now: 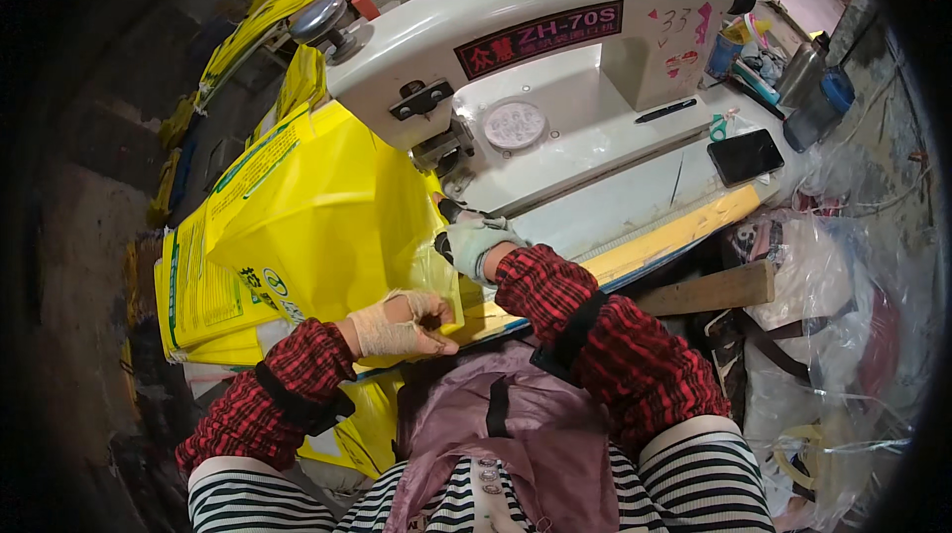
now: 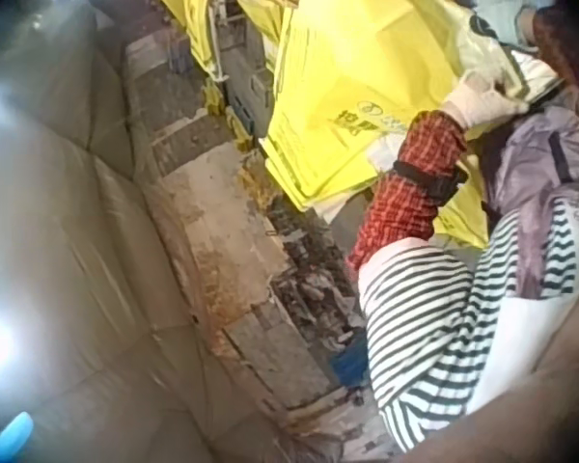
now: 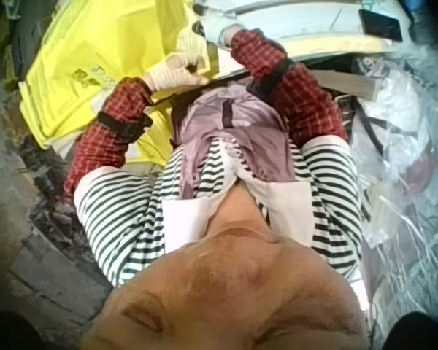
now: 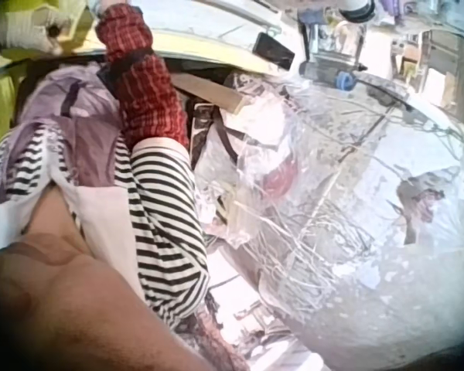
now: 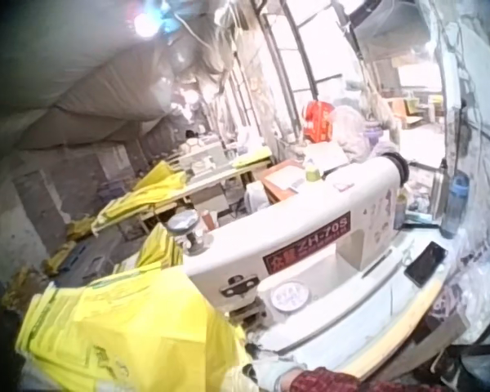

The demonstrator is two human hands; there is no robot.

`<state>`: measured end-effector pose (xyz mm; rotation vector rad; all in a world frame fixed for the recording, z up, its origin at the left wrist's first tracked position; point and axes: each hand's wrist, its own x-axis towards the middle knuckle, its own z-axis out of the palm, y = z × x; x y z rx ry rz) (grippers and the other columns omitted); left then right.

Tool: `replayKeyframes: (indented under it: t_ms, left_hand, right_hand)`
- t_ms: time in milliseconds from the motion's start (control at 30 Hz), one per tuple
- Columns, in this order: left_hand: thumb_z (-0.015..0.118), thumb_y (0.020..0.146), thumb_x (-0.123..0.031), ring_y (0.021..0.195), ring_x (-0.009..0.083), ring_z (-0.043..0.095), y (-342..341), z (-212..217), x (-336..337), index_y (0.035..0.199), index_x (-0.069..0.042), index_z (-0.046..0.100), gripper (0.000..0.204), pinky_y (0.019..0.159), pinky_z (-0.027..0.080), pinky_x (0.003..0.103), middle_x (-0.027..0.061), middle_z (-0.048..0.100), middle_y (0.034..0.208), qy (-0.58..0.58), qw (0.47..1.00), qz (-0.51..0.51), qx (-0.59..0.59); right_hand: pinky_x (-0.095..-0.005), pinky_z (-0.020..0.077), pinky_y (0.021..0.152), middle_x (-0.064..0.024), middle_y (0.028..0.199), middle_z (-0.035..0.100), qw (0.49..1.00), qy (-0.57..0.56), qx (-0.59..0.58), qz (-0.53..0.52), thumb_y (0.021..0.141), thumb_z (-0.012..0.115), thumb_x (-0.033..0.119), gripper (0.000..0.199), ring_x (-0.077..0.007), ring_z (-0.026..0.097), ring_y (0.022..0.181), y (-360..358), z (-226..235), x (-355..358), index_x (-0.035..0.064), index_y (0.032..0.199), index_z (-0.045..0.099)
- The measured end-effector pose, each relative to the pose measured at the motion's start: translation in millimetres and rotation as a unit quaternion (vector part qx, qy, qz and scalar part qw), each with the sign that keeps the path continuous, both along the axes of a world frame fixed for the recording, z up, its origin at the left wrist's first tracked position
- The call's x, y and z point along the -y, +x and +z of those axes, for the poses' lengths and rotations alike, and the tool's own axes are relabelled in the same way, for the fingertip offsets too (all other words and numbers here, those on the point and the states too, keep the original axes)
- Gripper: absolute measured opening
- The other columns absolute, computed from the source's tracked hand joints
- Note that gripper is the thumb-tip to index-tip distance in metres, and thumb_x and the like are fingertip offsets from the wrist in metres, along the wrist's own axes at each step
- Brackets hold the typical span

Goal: The person inserts a clear plastic liner into a yellow bag by hand, folds the top edges together, and places the finished bag onto a stack before repeating the process.

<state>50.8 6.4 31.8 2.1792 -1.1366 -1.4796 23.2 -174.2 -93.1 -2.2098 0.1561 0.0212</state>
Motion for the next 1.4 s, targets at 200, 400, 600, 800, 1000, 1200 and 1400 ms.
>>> replayKeyframes:
  t_ms: [200,400,600,800,1000,1200,1400]
  left_hand:
    - [0.085,0.072,-0.040,0.097,0.0348,0.059,6.5,-34.0,-30.6,0.102,-0.005,0.067,0.049,0.089,0.048,0.039,0.0171,0.060,0.101,-0.180,0.970,-0.031,0.158]
    - [0.075,0.073,-0.042,0.089,0.0379,0.064,-3.9,12.5,1.6,0.096,-0.007,0.071,0.043,0.083,0.052,0.041,0.0203,0.066,0.087,0.039,0.954,-0.205,0.215]
    - [0.069,0.064,-0.034,0.088,0.0328,0.065,13.0,68.5,35.6,0.077,-0.014,0.072,0.024,0.076,0.051,0.045,0.0117,0.068,0.091,-0.089,0.841,-0.341,0.411]
    - [0.068,0.065,-0.037,0.074,0.0327,0.065,-11.4,48.3,34.9,0.074,-0.014,0.072,0.025,0.075,0.048,0.044,0.0097,0.067,0.075,0.105,0.862,-0.362,0.339]
    - [0.071,0.063,-0.035,0.073,0.0278,0.065,-22.2,93.3,46.1,0.067,-0.013,0.071,0.022,0.078,0.046,0.042,0.0079,0.067,0.074,-0.157,0.746,-0.484,0.430]
    - [0.070,0.059,-0.031,0.086,0.0270,0.066,-66.0,20.3,36.2,0.068,-0.015,0.072,0.018,0.082,0.047,0.044,0.0087,0.069,0.078,-0.032,0.848,-0.451,0.276]
    - [0.071,0.051,-0.034,0.074,0.0282,0.060,14.0,94.1,47.9,0.064,-0.015,0.069,0.023,0.078,0.042,0.044,0.0043,0.062,0.071,-0.097,0.769,-0.460,0.432]
  right_hand:
    - [-0.0434,0.0519,0.071,-0.0155,0.093,0.068,0.987,-0.106,-0.057,0.104,0.091,0.052,0.037,0.036,-0.0313,0.066,0.081,22.4,-34.8,-24.3,0.0175,0.119,0.064]
    - [-0.0455,0.0521,0.087,-0.0210,0.113,0.067,0.968,-0.041,-0.244,-0.041,0.084,0.056,0.054,0.050,-0.0380,0.067,0.101,-2.9,-21.9,-38.0,0.0162,0.115,0.066]
    - [-0.0447,0.0531,0.071,-0.0162,0.090,0.069,0.985,-0.089,-0.146,0.036,0.094,0.051,0.036,0.030,-0.0317,0.068,0.083,16.3,-38.0,-37.0,0.0125,0.102,0.069]
    - [-0.0439,0.0476,0.064,-0.0154,0.075,0.060,0.997,-0.011,-0.077,0.003,0.094,0.051,0.040,0.034,-0.0310,0.058,0.066,-5.2,-52.7,-32.1,0.0203,0.121,0.058]
    - [-0.0434,0.0517,0.066,-0.0176,0.084,0.068,0.993,0.108,0.005,-0.041,0.088,0.063,0.038,0.041,-0.0300,0.065,0.072,-16.2,-1.4,-15.6,0.0076,0.115,0.058]
    - [-0.0476,0.0520,0.085,-0.0234,0.107,0.068,0.979,-0.085,-0.157,0.097,0.086,0.059,0.037,0.041,-0.0379,0.066,0.100,-44.2,39.3,-30.0,0.0082,0.115,0.064]
    - [-0.0409,0.0525,0.082,-0.0193,0.104,0.070,0.980,-0.129,-0.116,0.094,0.087,0.060,0.037,0.049,-0.0353,0.066,0.095,-30.9,51.4,-31.9,0.0026,0.122,0.062]
